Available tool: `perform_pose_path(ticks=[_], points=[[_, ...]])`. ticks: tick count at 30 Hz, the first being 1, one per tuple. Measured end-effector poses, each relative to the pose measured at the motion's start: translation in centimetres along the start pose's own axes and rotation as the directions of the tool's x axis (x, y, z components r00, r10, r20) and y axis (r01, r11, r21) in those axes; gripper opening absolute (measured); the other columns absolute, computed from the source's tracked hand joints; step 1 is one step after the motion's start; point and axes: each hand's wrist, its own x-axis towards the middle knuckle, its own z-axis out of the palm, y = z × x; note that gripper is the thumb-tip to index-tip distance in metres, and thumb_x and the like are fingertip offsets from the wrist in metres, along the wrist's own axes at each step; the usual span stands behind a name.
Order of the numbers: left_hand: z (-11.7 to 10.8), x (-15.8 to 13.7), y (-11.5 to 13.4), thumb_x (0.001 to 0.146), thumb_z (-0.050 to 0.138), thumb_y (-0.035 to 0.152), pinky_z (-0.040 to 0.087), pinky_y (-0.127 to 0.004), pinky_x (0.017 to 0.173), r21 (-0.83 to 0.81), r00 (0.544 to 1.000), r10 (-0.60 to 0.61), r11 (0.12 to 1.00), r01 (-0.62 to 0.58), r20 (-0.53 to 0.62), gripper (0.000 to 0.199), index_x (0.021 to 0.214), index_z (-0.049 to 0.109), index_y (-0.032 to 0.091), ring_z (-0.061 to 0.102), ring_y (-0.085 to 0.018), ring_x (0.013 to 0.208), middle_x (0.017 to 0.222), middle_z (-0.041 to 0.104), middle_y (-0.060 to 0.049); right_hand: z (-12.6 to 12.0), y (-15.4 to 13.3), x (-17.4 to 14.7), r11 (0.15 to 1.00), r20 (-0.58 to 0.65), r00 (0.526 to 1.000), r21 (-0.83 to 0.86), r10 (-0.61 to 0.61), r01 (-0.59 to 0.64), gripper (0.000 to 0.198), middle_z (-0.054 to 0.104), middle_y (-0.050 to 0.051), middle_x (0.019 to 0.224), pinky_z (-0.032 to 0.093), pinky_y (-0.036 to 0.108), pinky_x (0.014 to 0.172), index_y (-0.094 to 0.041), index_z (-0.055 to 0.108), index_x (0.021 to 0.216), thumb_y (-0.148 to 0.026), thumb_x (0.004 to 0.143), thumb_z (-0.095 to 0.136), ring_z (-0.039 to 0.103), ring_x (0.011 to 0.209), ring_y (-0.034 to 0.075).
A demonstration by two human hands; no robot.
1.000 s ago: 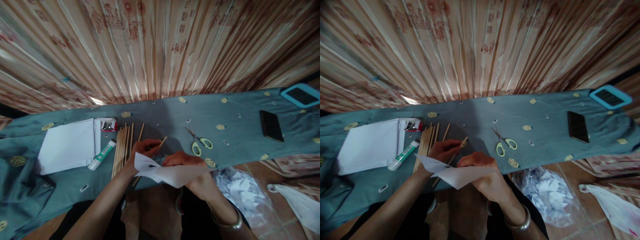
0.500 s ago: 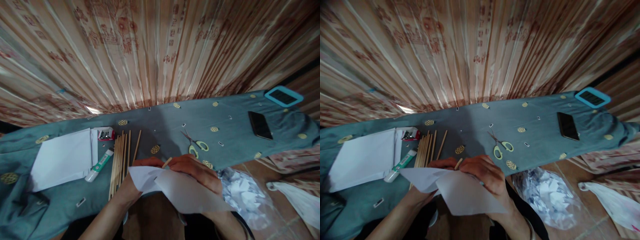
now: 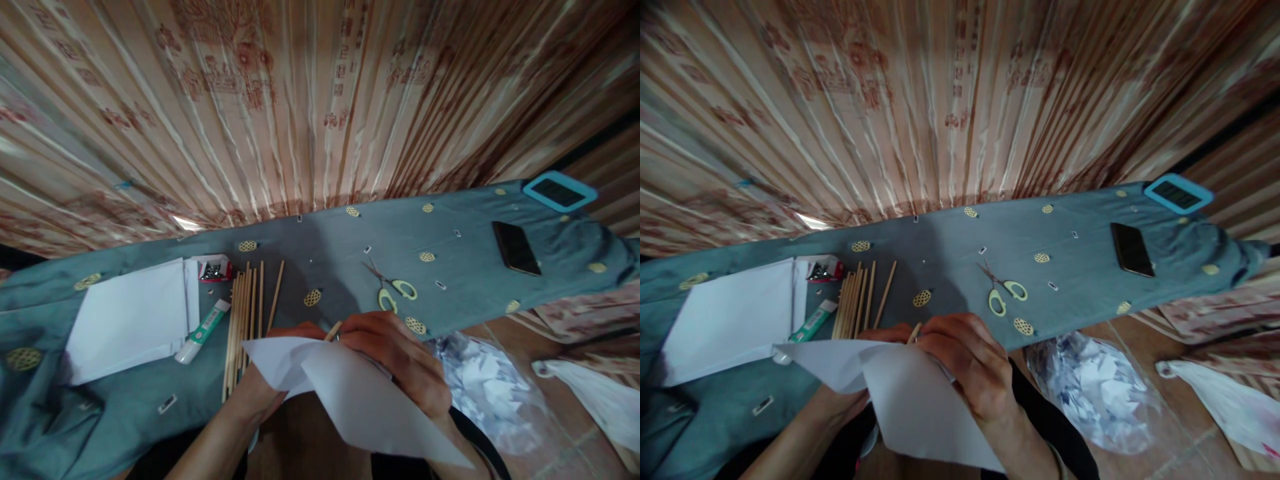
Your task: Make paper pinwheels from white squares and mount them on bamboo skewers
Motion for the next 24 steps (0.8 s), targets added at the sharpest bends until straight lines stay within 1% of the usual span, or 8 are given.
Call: perform_pose_path(ticks=[2,4,7,10,13,16,21,24], points=[[-0.2,-0.2,-0.2,0.076,0.073,0.037,0.044,-0.025,0.064,0.009,1.0,0.014,1.0,-0.014,0.016,0.021,0.079,0.077,0.018,0.057,-0.017,0.074,0.079,0.067,-0.006,0.0,-0.2,0.0,1.0,0.006,1.0,-0.011,-0.007,0.007,0.031,0.071,0.008,0.101,0.055,0.038,0.077,-0.028,0.06,0.125,-0.028,0.095,0.052,0.066,0.093,0.022],[-0.2,-0.3,-0.3,0.074,0.075,0.038,0.044,-0.025,0.066,-0.005,1.0,0.017,1.0,-0.017,0.001,0.02,0.08,0.078,0.019,0.056,-0.017,0.075,0.078,0.066,-0.005,-0.2,-0.5,0.2,1.0,0.05,0.999,-0.018,0.013,-0.012,0.03,0.071,0.008,0.099,0.055,0.039,0.077,-0.028,0.061,0.123,-0.027,0.095,0.053,0.067,0.092,0.022],[-0.2,-0.4,-0.1,0.07,0.079,0.039,0.043,-0.024,0.063,-0.025,1.0,-0.004,1.0,0.004,-0.026,0.019,0.077,0.078,0.021,0.054,-0.015,0.069,0.074,0.064,-0.002,-0.5,-0.9,0.5,0.998,0.1,0.993,-0.019,0.055,-0.053,0.028,0.071,0.008,0.098,0.055,0.04,0.076,-0.027,0.062,0.119,-0.023,0.091,0.058,0.067,0.091,0.023],[0.0,-0.5,0.1,0.068,0.08,0.04,0.043,-0.024,0.061,-0.02,0.999,-0.017,1.0,0.016,-0.047,0.02,0.072,0.077,0.021,0.054,-0.015,0.066,0.072,0.065,-0.002,-0.3,-1.0,0.4,0.999,0.091,0.994,0.002,0.054,-0.054,0.026,0.072,0.008,0.097,0.055,0.039,0.076,-0.025,0.064,0.115,-0.02,0.09,0.058,0.067,0.091,0.023],[0.1,-0.8,0.4,0.066,0.081,0.043,0.046,-0.025,0.065,-0.015,0.996,-0.003,1.0,0.001,-0.087,0.023,0.072,0.077,0.022,0.057,-0.016,0.071,0.074,0.067,-0.002,0.2,-0.8,0.0,0.997,0.075,0.994,0.02,0.078,-0.08,0.028,0.072,0.007,0.097,0.054,0.039,0.077,-0.025,0.064,0.114,-0.018,0.087,0.061,0.067,0.091,0.023],[0.1,-0.9,0.4,0.062,0.083,0.046,0.047,-0.026,0.066,-0.003,0.992,-0.004,1.0,0.004,-0.13,0.028,0.072,0.076,0.021,0.059,-0.017,0.071,0.073,0.068,-0.002,0.5,-0.6,-0.4,0.994,0.088,0.991,0.033,0.105,-0.108,0.032,0.072,0.006,0.1,0.054,0.04,0.08,-0.026,0.063,0.115,-0.016,0.085,0.064,0.066,0.093,0.023],[-0.2,-0.9,0.4,0.065,0.08,0.046,0.047,-0.027,0.067,0.072,0.993,0.02,0.997,-0.012,-0.116,0.027,0.072,0.074,0.021,0.057,-0.016,0.067,0.072,0.065,-0.002,0.3,-0.5,-0.1,0.994,0.105,0.99,0.035,0.096,-0.1,0.024,0.072,0.007,0.098,0.053,0.037,0.08,-0.022,0.065,0.109,-0.016,0.086,0.063,0.066,0.093,0.021],[-0.5,-1.1,0.5,0.068,0.075,0.05,0.048,-0.029,0.066,0.156,0.993,0.008,0.988,0.01,-0.117,0.031,0.075,0.072,0.02,0.059,-0.018,0.068,0.074,0.065,-0.003,0.3,-0.5,0.3,0.988,0.109,0.987,0.089,0.117,-0.127,0.018,0.072,0.006,0.094,0.052,0.035,0.079,-0.022,0.066,0.105,-0.019,0.088,0.062,0.066,0.09,0.02]])
